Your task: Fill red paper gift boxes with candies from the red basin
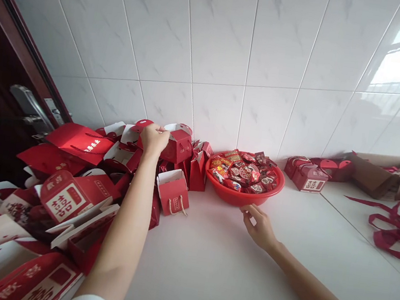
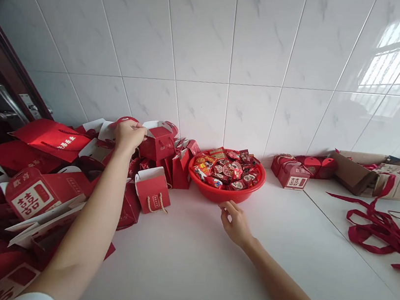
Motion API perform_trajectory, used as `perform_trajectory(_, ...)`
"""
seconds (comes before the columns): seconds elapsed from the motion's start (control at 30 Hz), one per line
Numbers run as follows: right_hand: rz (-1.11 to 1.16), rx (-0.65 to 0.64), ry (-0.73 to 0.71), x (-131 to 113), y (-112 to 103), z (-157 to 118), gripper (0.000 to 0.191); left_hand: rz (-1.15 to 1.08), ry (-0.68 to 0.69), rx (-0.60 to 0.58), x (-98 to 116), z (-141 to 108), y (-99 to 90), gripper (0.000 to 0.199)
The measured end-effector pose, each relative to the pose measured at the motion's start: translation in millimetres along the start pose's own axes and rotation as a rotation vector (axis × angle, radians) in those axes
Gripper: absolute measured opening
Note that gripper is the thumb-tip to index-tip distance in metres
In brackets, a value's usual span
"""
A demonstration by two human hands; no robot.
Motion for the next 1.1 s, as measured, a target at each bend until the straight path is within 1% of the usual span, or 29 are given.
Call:
perform_trajectory(0.07, 0.005, -0.002, 0.003, -0.7, -0.1, 0.4, 0.017, -0.144, 0.013, -0.006, 5.2, -5.8, -5.3, 0.02)
perform_trajectory(0.17, 0.026, 0.019, 0.004, -4.3, -2.2, 2.6, 0.017, -0.304, 0.112, -0.029, 23.3, -23.2, -21.7, 0.02)
perform_trajectory(0.27, 0.068, 0.048, 0.051, -7.8, -5.8, 5.8, 0.015, -0.401, 0.22, -0.144, 41.5, -48.1, -38.8, 0.019)
perform_trajectory(0.33, 0.116, 0.061, 0.135, -8.1, -8.8, 8.1, 0.012, -0.404, 0.27, -0.311, 48.6, -68.2, -44.0, 0.021)
perform_trajectory(0.43, 0.24, 0.095, 0.295, -6.3, -15.0, 12.2, 0.014, -0.308, 0.337, -0.656, 51.5, -106.1, -39.8, 0.022)
perform_trajectory(0.5, 0.328, 0.134, 0.376, -5.6, -20.6, 15.6, 0.02, -0.199, 0.376, -0.808, 50.1, -134.0, -33.0, 0.022)
perform_trajectory(0.57, 0.382, 0.175, 0.425, -6.1, -26.1, 18.8, 0.026, -0.16, 0.438, -0.834, 49.3, -160.3, -26.0, 0.02)
perform_trajectory(0.67, 0.409, 0.22, 0.461, -9.2, -31.4, 21.0, 0.033, -0.144, 0.446, -0.846, 44.5, -193.1, -13.3, 0.022)
perform_trajectory(0.77, 0.343, 0.249, 0.431, -15.3, -33.0, 19.7, 0.033, -0.117, 0.42, -0.897, 34.8, -215.0, -1.9, 0.025)
perform_trajectory(0.87, 0.211, 0.225, 0.334, -24.2, -32.6, 17.6, 0.031, -0.073, 0.402, -0.956, 23.5, -226.8, 3.0, 0.028)
perform_trajectory(0.97, 0.106, 0.121, 0.183, -35.4, -30.5, 16.5, 0.034, 0.034, 0.454, -1.012, 17.5, -232.9, 1.4, 0.026)
perform_trajectory(1.03, 0.08, 0.027, 0.079, -42.7, -28.1, 15.6, 0.033, 0.114, 0.501, -1.028, 18.4, -234.3, -1.9, 0.026)
perform_trajectory(1.1, 0.075, -0.048, 0.014, -48.3, -25.9, 14.4, 0.029, 0.169, 0.54, -1.032, 23.0, -233.1, -5.3, 0.027)
Point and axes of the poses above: each hand's wrist, its own z-axis towards the middle knuckle, its own y-axis out of the palm, x = y × z, the point moved 3 cm from there along z, towards the middle knuckle, and after that the axes turned 5 degrees about x, right-handed, at the moved point
